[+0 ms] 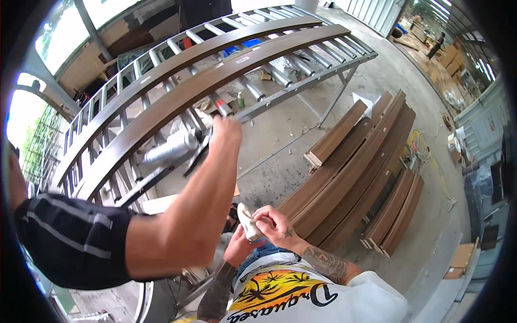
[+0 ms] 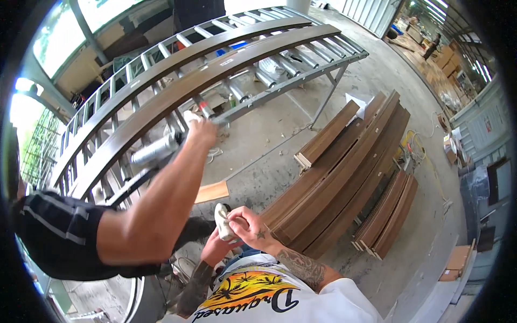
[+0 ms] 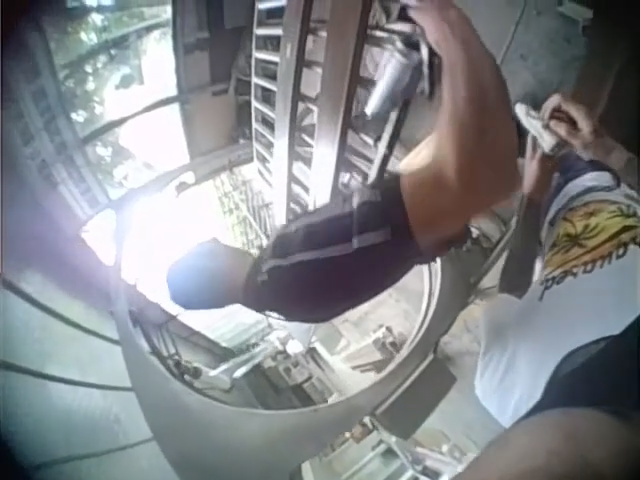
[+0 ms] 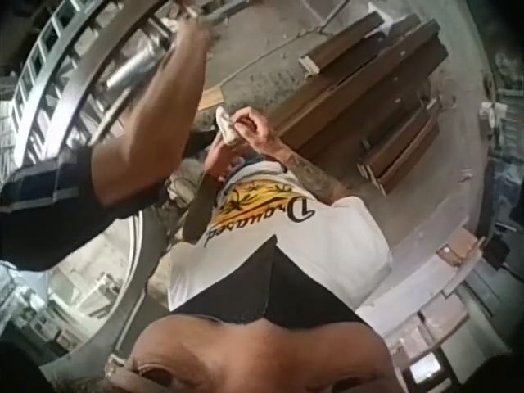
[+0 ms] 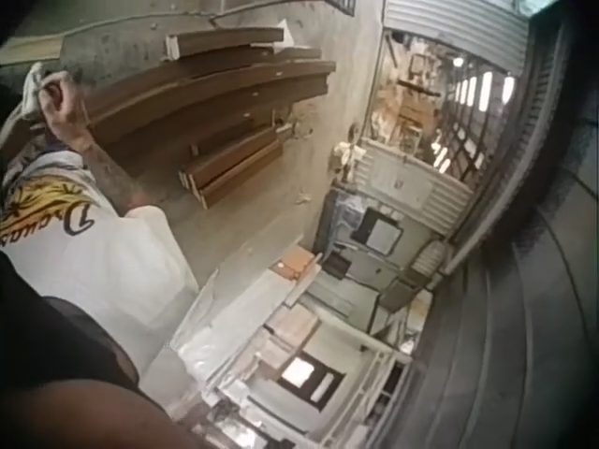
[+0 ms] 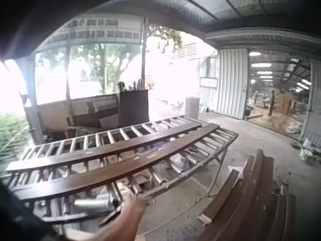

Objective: Wiping down and applying sealant to wooden planks on a rack.

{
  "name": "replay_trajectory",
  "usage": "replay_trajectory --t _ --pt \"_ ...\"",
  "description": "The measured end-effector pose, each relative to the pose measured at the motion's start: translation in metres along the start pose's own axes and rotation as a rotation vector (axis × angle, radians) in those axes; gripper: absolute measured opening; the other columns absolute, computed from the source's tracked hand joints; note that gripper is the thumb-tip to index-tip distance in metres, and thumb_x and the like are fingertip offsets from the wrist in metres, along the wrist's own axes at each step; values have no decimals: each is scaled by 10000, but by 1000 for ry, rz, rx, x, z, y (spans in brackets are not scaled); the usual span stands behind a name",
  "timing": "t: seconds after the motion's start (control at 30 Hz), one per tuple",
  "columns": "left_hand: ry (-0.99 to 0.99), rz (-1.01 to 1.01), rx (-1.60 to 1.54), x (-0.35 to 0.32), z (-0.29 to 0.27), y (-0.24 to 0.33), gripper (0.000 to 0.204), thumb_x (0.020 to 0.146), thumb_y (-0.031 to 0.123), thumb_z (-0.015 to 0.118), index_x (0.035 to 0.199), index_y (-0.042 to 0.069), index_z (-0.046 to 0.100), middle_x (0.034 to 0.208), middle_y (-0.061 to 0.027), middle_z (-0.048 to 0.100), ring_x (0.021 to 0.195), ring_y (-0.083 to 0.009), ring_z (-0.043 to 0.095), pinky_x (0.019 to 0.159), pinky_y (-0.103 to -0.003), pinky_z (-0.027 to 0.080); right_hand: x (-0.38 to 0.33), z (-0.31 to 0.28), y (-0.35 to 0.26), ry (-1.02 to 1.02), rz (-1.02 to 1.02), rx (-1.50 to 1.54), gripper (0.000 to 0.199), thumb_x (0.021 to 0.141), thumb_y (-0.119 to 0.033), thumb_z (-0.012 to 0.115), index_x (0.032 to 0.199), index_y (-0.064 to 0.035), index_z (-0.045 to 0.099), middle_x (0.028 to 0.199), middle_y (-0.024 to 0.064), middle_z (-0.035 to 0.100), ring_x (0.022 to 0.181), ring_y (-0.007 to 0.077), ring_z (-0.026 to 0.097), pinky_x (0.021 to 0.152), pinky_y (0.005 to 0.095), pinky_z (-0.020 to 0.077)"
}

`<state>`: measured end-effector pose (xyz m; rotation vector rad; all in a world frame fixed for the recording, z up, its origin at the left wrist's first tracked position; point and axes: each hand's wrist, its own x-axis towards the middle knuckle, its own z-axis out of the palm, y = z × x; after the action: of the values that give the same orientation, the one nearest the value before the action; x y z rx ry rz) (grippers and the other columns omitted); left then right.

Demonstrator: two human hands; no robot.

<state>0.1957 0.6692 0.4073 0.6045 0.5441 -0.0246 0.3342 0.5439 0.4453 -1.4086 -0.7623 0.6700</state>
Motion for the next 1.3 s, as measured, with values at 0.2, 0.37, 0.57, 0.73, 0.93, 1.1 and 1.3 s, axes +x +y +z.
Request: replay_trajectory --t 0.2,0.37,0.57,0.73,0.93,1.1,1.3 --pt "-397 103 -2063 120 49 118 622 659 143 834 1150 124 451 1193 -65 583 1159 -273 540 949 -372 479 45 -17 -2 -165 -236 -386 463 949 -404 671 1225 -55 543 1335 202 524 1262 358 500 1077 449 389" --pt "-624 -51 -2677 113 106 128 935 459 138 904 1298 155 490 1085 -110 578 1115 -325 525 953 -401 447 117 -58 5 -318 -194 -505 671 830 -508 743 1290 -69 526 1308 184 575 1189 411 547 1018 502 424" --pt "-405 261 -2066 171 7 95 679 782 123 706 1409 109 445 1147 -121 577 1138 -278 543 957 -385 479 221 -102 53 -570 -325 -393 567 760 -235 805 1242 -54 567 1172 177 616 1132 394 581 986 458 472" --pt "334 303 172 269 34 62 365 1018 62 541 1375 -5 519 1310 -100 609 1191 -213 601 1033 -350 490 297 -215 56 -727 -179 -476 437 744 -257 776 1106 -72 614 1031 140 662 1012 359 637 862 464 518" --pt "393 551 1006 301 170 179 380 946 23 583 1323 -21 576 1257 -122 674 1186 -208 619 1035 -330 459 380 -355 5 -640 114 -325 437 758 -230 739 1142 -58 623 1014 160 689 934 298 676 829 396 525" --pt "386 847 1474 394 203 302 671 762 105 809 1378 46 550 1389 -162 587 1327 -327 532 1120 -426 413 422 -406 -9 -374 -13 -412 433 765 -163 727 1170 -44 630 1109 141 689 1013 268 670 896 365 527" --pt "522 786 2108 526 202 392 1183 597 503 901 1556 121 325 1605 -212 291 1482 -436 259 1202 -586 228 408 -401 -9 -189 23 -436 449 769 -132 716 1194 -19 625 1152 152 678 1041 252 673 908 345 526"
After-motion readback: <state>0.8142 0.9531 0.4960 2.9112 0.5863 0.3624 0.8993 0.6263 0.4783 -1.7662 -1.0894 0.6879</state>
